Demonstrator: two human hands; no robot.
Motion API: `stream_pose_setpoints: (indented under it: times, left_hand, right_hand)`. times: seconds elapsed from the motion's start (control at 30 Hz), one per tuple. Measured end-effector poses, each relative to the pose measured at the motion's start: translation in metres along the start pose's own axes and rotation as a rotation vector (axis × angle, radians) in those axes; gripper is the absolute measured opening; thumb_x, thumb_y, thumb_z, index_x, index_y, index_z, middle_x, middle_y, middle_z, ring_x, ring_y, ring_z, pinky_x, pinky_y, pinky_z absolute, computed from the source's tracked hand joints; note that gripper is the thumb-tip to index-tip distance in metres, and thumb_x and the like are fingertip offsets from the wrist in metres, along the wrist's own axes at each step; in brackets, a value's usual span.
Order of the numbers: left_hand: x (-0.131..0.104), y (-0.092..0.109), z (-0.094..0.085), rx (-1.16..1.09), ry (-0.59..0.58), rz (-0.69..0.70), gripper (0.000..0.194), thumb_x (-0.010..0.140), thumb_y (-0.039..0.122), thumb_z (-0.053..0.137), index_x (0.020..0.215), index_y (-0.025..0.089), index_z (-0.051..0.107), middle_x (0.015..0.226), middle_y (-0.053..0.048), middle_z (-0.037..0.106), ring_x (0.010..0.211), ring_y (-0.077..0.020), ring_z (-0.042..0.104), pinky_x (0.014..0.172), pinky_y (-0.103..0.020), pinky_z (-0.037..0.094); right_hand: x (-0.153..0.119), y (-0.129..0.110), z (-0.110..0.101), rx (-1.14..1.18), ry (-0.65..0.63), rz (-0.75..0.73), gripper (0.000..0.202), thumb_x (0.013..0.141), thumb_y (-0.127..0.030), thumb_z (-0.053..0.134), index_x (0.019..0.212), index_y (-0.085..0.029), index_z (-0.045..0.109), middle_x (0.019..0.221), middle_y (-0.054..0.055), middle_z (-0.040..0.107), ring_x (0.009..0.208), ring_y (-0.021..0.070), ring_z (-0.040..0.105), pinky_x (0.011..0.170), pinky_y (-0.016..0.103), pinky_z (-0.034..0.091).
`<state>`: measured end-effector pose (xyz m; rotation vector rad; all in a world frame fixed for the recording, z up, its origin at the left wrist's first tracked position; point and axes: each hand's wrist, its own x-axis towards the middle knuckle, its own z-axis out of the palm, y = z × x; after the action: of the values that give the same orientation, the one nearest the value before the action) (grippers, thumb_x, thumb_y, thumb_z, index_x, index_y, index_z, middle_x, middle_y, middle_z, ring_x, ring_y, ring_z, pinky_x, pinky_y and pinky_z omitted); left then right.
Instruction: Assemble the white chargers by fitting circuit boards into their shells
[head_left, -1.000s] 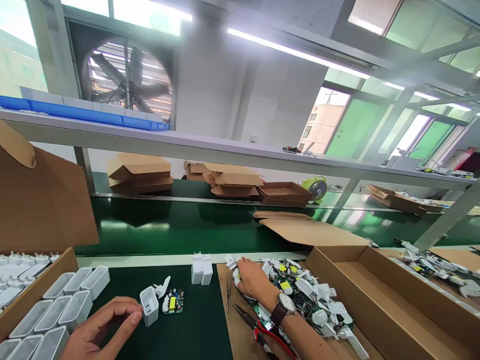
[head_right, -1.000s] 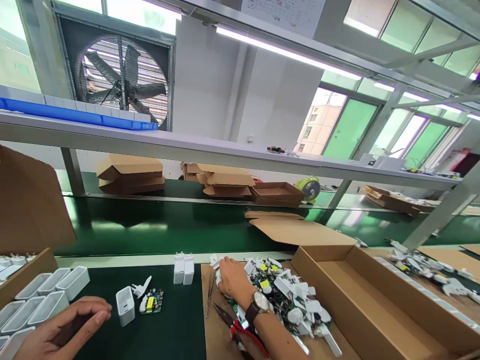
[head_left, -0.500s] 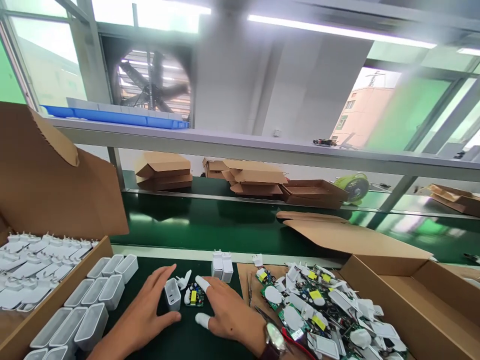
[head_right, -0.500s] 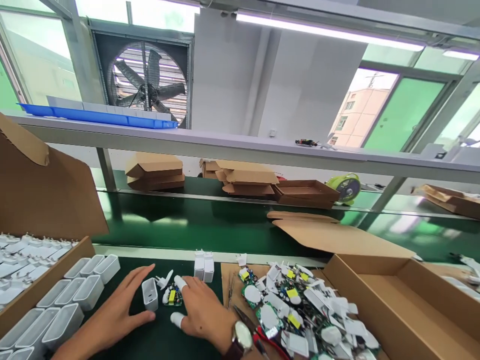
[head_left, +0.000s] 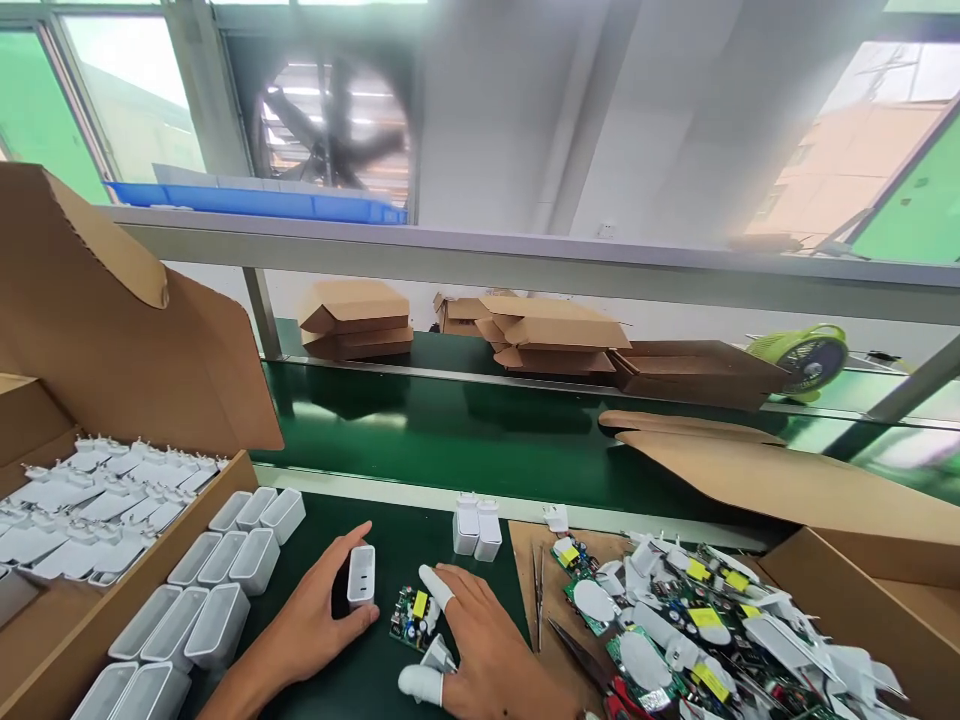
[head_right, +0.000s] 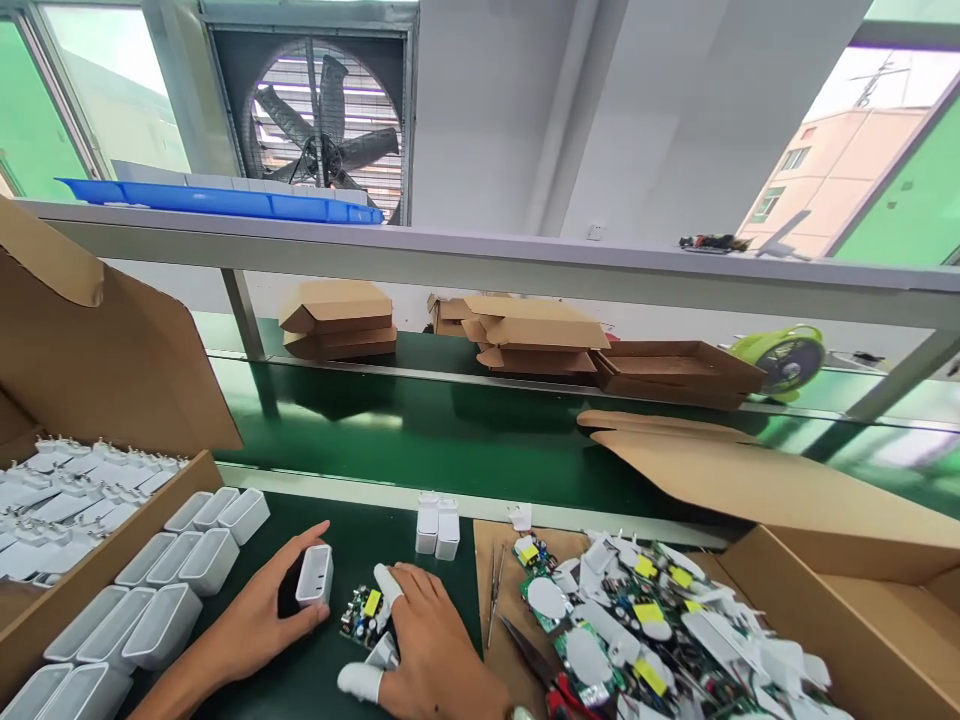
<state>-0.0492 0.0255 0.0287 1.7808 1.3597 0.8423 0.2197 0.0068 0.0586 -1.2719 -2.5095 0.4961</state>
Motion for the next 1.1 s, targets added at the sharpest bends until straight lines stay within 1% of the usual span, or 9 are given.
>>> stream_pose_setpoints:
  times: [0.1, 0.17, 0.3, 0.43, 0.57, 0.63, 0.73, 0.87, 1.1]
  left_hand:
    - [0.001, -0.004, 0.001, 0.000, -0.016, -0.016, 0.082, 0.083, 0.025, 0.072, 0.159, 0.029, 0.041, 0.154, -0.011, 0.057, 0.142, -0.0331, 0.054, 0.120, -0.053, 0.040]
    - [0.002, -0.005, 0.001, -0.009, -0.034, -0.020, 0.083, 0.083, 0.026, 0.073, 0.159, 0.029, 0.040, 0.154, -0.011, 0.057, 0.140, -0.0331, 0.055, 0.119, -0.053, 0.041]
    - [0.002, -0.002, -0.001, -0.018, -0.070, -0.028, 0.087, 0.082, 0.024, 0.074, 0.160, 0.028, 0.037, 0.153, -0.013, 0.057, 0.138, -0.0332, 0.056, 0.118, -0.053, 0.041]
    - [-0.001, 0.002, -0.002, -0.028, -0.075, 0.046, 0.097, 0.079, 0.019, 0.074, 0.164, 0.030, 0.027, 0.155, -0.012, 0.051, 0.143, -0.0316, 0.051, 0.122, -0.053, 0.037]
    - [-0.004, -0.001, 0.006, -0.049, -0.040, 0.080, 0.090, 0.085, 0.021, 0.070, 0.164, 0.029, 0.027, 0.151, -0.012, 0.055, 0.138, -0.0307, 0.055, 0.120, -0.052, 0.040]
    - [-0.006, -0.002, 0.014, -0.069, -0.039, 0.107, 0.086, 0.088, 0.021, 0.067, 0.163, 0.030, 0.027, 0.146, -0.010, 0.059, 0.133, -0.0286, 0.060, 0.118, -0.048, 0.044]
    - [-0.007, -0.002, 0.025, -0.045, -0.021, 0.183, 0.084, 0.092, 0.022, 0.066, 0.163, 0.034, 0.025, 0.148, -0.008, 0.060, 0.135, -0.0279, 0.060, 0.118, -0.047, 0.046]
    - [-0.008, 0.000, 0.032, 0.027, 0.031, 0.257, 0.081, 0.095, 0.020, 0.063, 0.164, 0.036, 0.022, 0.152, -0.009, 0.057, 0.139, -0.0293, 0.056, 0.119, -0.052, 0.045]
    - [-0.009, 0.003, 0.032, 0.098, 0.053, 0.366, 0.085, 0.093, 0.010, 0.057, 0.164, 0.039, 0.018, 0.153, -0.007, 0.057, 0.142, -0.0287, 0.051, 0.119, -0.054, 0.044]
  right_hand:
    - [-0.005, 0.000, 0.007, 0.018, -0.016, 0.063, 0.069, 0.088, -0.024, 0.065, 0.152, -0.005, 0.047, 0.149, 0.026, 0.055, 0.139, 0.0399, 0.050, 0.115, 0.059, 0.043]
    - [-0.009, 0.003, 0.008, 0.052, -0.027, 0.062, 0.071, 0.084, -0.016, 0.061, 0.152, -0.007, 0.046, 0.152, 0.024, 0.053, 0.140, 0.0369, 0.050, 0.116, 0.055, 0.044]
    - [-0.011, 0.011, 0.011, 0.057, -0.028, 0.022, 0.062, 0.077, -0.012, 0.061, 0.139, -0.006, 0.057, 0.147, 0.025, 0.056, 0.141, 0.0395, 0.048, 0.116, 0.057, 0.043]
    - [-0.006, 0.010, 0.011, 0.077, 0.127, 0.002, 0.061, 0.079, -0.008, 0.056, 0.139, -0.014, 0.055, 0.126, 0.017, 0.064, 0.114, 0.0327, 0.065, 0.099, 0.051, 0.056]
    - [-0.003, -0.003, 0.001, 0.271, 0.274, -0.040, 0.064, 0.082, -0.008, 0.054, 0.144, -0.023, 0.048, 0.131, 0.012, 0.057, 0.092, 0.0205, 0.068, 0.079, 0.033, 0.062]
    - [-0.003, -0.008, 0.000, 0.314, 0.345, -0.114, 0.066, 0.087, -0.010, 0.053, 0.149, -0.026, 0.042, 0.136, 0.012, 0.055, 0.103, 0.0207, 0.068, 0.083, 0.029, 0.062]
    - [-0.004, -0.009, 0.006, 0.195, 0.444, -0.196, 0.071, 0.092, -0.009, 0.049, 0.159, -0.026, 0.029, 0.144, 0.014, 0.055, 0.122, 0.0249, 0.064, 0.099, 0.035, 0.059]
    - [-0.008, -0.005, 0.010, 0.018, 0.387, -0.262, 0.083, 0.082, -0.005, 0.048, 0.161, -0.016, 0.025, 0.149, 0.018, 0.056, 0.132, 0.0314, 0.060, 0.107, 0.043, 0.056]
    - [-0.013, -0.016, -0.008, -0.170, 0.206, -0.262, 0.080, 0.072, -0.005, 0.051, 0.151, -0.003, 0.042, 0.149, 0.028, 0.055, 0.134, 0.0401, 0.057, 0.110, 0.052, 0.053]
